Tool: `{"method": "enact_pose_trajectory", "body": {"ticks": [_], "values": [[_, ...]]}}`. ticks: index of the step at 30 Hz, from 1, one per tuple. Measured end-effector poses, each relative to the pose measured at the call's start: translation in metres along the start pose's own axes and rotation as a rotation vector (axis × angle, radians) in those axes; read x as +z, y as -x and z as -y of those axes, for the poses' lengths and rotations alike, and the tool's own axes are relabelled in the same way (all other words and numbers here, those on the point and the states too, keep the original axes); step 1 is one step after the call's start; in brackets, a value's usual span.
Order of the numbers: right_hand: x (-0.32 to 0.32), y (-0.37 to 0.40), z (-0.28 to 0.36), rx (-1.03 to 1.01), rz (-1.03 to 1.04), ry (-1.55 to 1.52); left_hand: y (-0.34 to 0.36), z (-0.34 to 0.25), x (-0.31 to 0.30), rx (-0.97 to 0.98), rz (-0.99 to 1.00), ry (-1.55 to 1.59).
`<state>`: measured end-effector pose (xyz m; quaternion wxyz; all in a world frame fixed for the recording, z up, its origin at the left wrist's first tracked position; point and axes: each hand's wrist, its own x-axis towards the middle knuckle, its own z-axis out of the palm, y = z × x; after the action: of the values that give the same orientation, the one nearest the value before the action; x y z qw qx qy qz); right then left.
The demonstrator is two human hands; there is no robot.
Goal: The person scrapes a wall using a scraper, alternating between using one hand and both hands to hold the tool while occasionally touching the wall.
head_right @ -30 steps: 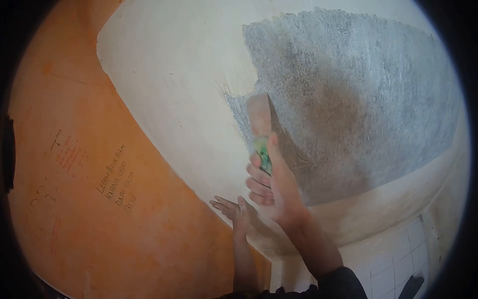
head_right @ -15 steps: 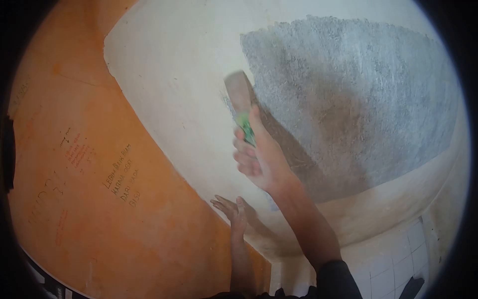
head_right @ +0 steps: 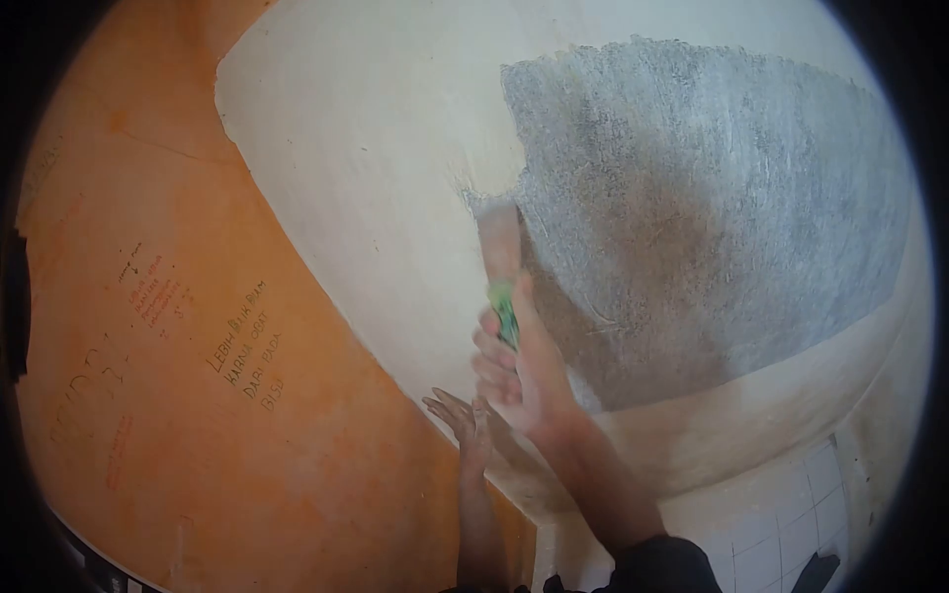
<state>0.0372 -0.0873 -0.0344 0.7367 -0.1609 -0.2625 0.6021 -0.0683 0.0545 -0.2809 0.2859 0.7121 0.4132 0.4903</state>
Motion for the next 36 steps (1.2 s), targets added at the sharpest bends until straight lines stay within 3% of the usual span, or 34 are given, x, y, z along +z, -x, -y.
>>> {"method": "enact_pose_trajectory", "body": {"ticks": [2, 6, 8, 9, 11, 16, 18, 21, 24, 29, 36], "values": [[-0.005, -0.001, -0.006, 0.034, -0.007, -0.047, -0.002, 0.001, 0.0, 0.016, -0.006, -0.01], [0.029, -0.024, 0.016, -0.112, 0.073, -0.028, 0.003, -0.004, -0.004, 0.013, 0.001, -0.001], [0.034, -0.022, 0.017, -0.104, 0.12, -0.061, 0.001, -0.004, -0.005, 0.014, -0.002, 0.012], [0.023, -0.011, 0.007, -0.07, 0.003, -0.077, 0.001, -0.002, -0.004, 0.026, 0.0, 0.001], [-0.014, 0.002, -0.01, -0.053, 0.062, -0.123, 0.0, 0.0, -0.003, 0.043, -0.005, -0.009], [0.016, -0.004, 0.005, -0.063, 0.081, -0.126, 0.002, -0.001, -0.005, 0.063, 0.007, -0.014], [0.008, 0.001, 0.005, -0.034, -0.038, -0.133, 0.005, -0.006, -0.005, 0.038, 0.015, -0.004], [-0.027, 0.012, -0.006, 0.026, 0.027, -0.092, 0.0, -0.002, -0.005, 0.038, 0.007, 0.005], [0.006, 0.004, 0.026, 0.048, 0.05, -0.003, 0.006, 0.002, -0.007, 0.022, 0.016, -0.01], [-0.028, 0.015, 0.007, 0.063, 0.03, -0.046, 0.004, -0.006, -0.005, -0.002, 0.0, -0.003], [0.003, 0.006, 0.034, 0.085, 0.059, 0.029, 0.007, -0.012, -0.007, -0.024, 0.022, 0.024]]}}
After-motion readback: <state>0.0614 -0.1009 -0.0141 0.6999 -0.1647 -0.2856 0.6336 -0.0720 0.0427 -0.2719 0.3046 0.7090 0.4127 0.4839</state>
